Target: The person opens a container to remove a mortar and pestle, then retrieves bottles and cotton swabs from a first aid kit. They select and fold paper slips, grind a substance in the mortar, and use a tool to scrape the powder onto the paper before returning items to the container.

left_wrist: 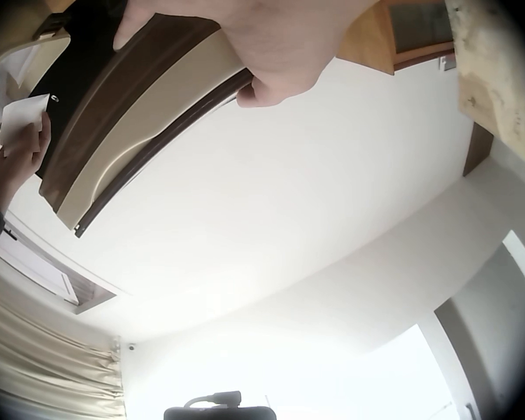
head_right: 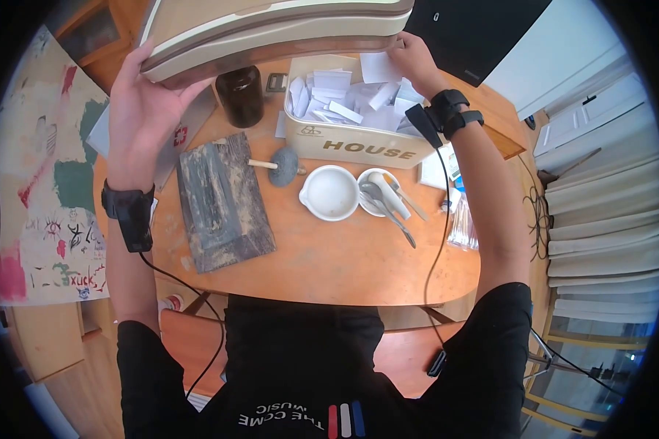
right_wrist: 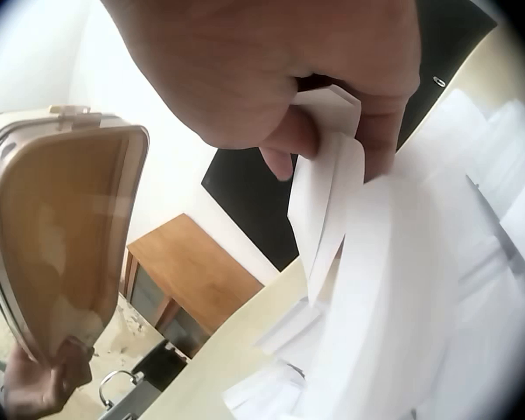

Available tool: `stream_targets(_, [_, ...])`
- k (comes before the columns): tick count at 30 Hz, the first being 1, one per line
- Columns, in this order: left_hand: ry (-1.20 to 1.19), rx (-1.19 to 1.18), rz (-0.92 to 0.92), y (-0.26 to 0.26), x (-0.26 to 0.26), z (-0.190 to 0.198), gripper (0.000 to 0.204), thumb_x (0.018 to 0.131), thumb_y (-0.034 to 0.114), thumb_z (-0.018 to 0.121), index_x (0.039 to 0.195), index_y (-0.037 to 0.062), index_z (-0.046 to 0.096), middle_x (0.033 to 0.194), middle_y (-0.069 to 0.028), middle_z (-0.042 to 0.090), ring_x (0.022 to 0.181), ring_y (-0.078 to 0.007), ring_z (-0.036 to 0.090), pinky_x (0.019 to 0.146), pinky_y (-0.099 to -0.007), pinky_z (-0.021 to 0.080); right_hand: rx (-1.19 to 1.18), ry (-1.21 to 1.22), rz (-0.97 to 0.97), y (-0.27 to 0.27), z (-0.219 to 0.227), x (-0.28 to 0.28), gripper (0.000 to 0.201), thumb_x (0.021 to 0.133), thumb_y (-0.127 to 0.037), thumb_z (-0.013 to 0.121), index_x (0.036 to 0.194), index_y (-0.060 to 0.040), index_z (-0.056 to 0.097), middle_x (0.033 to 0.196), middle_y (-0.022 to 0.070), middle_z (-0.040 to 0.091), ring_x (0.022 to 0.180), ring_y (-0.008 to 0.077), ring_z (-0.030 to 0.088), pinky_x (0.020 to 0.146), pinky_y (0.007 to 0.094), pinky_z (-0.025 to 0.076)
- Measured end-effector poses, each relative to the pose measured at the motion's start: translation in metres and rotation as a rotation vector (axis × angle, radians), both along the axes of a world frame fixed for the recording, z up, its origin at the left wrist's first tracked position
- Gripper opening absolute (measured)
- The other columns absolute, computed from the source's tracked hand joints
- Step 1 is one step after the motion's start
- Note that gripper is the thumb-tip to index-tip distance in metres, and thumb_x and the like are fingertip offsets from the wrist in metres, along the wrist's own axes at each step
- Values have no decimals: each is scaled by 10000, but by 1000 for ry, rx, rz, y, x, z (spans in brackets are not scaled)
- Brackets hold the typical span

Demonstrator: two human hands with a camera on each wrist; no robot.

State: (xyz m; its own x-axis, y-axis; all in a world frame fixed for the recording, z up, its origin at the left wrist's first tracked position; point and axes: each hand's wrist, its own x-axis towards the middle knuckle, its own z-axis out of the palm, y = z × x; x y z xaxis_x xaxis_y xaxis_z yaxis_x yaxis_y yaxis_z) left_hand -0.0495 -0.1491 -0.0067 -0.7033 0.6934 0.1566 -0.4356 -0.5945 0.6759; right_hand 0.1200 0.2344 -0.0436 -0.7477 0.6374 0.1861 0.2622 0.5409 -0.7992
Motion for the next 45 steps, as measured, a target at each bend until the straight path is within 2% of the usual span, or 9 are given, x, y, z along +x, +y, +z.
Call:
stream_targets(12, [50, 63, -85, -14, -11, 0, 497, 1023, 214, 590, 1415, -62, 459, 1469, -232, 490, 1426, -404, 423, 1222, -604, 331, -468, 371, 3, -6, -5, 21, 263, 959, -78, 631, 1183, 50, 682, 1178, 124, 689, 1093, 226, 676, 921, 374, 600])
stream_targets(15, [114, 41, 83, -24, 21, 23, 504, 1037, 274, 539, 1444, -15, 469, 1423, -231, 532, 1326, -378, 518, 1151, -609, 388, -540, 264, 39, -89, 29, 15, 336, 935, -52, 653, 1270, -54, 660, 1182, 100, 673, 1149, 198, 646, 896, 319, 584])
stream_targets(19, [106, 90, -16, -43, -4, 27, 542, 1025, 282, 547, 1446, -46, 450, 1422, -257, 523, 1333, -410, 508, 1143, -621, 401, -640, 147, 502, -134, 23, -19, 348, 934, -152, 697, 1277, -108, 655, 1130, 31, 694, 989, 129, 672, 801, 257, 557])
stream_targets(21, [54, 107, -120, -59, -23, 31, 556, 1019, 287, 553, 1443, -57, 447, 1420, -267, 522, 1337, -423, 503, 1137, -631, 409, -669, 168, 411, -201, 29, -44, 219, 946, -46, 656, 1156, 14, 665, 992, 77, 698, 849, 163, 708, 727, 289, 581])
stream_targets(23, [62, 127, -158, -74, -30, 35, 561, 1018, 290, 550, 1444, -60, 445, 1442, -275, 509, 1349, -433, 495, 1142, -631, 406, -634, 82, 629, -224, 7, -70, 230, 945, -95, 689, 1155, -16, 643, 962, 119, 738, 867, 223, 750, 713, 361, 611])
stream_targets(24, [69, 134, -173, -82, -32, 36, 561, 1018, 290, 548, 1444, -60, 444, 1448, -276, 506, 1358, -433, 489, 1145, -633, 401, -429, 32, 649, -243, -5, -81, 316, 902, -120, 727, 1213, -90, 683, 1084, 29, 716, 948, 120, 699, 785, 234, 552])
stream_targets(28, [99, 90, -56, -107, -29, 41, 551, 1022, 283, 535, 1446, -57, 442, 1463, -275, 500, 1379, -431, 472, 1159, -646, 374, -187, -92, 933, -329, -30, -120, 168, 841, -132, 763, 998, -76, 748, 941, 21, 710, 882, 117, 654, 774, 280, 522])
stream_targets(33, [96, 33, 87, -137, -27, 32, 528, 1018, 268, 535, 1438, -41, 458, 1473, -257, 503, 1396, -419, 469, 1171, -630, 365, 130, -296, 1146, -389, -75, -164, 250, 798, -143, 761, 1040, -85, 742, 925, 88, 695, 887, 226, 665, 792, 344, 530])
stream_targets(45, [118, 19, 229, -147, -13, 22, 508, 1013, 297, 576, 1431, 19, 495, 1451, -207, 546, 1371, -381, 496, 1157, -610, 373, 347, -204, 1031, -379, -77, -170, 399, 759, 50, 545, 1100, -27, 737, 1009, 225, 727, 985, 397, 695, 878, 454, 547])
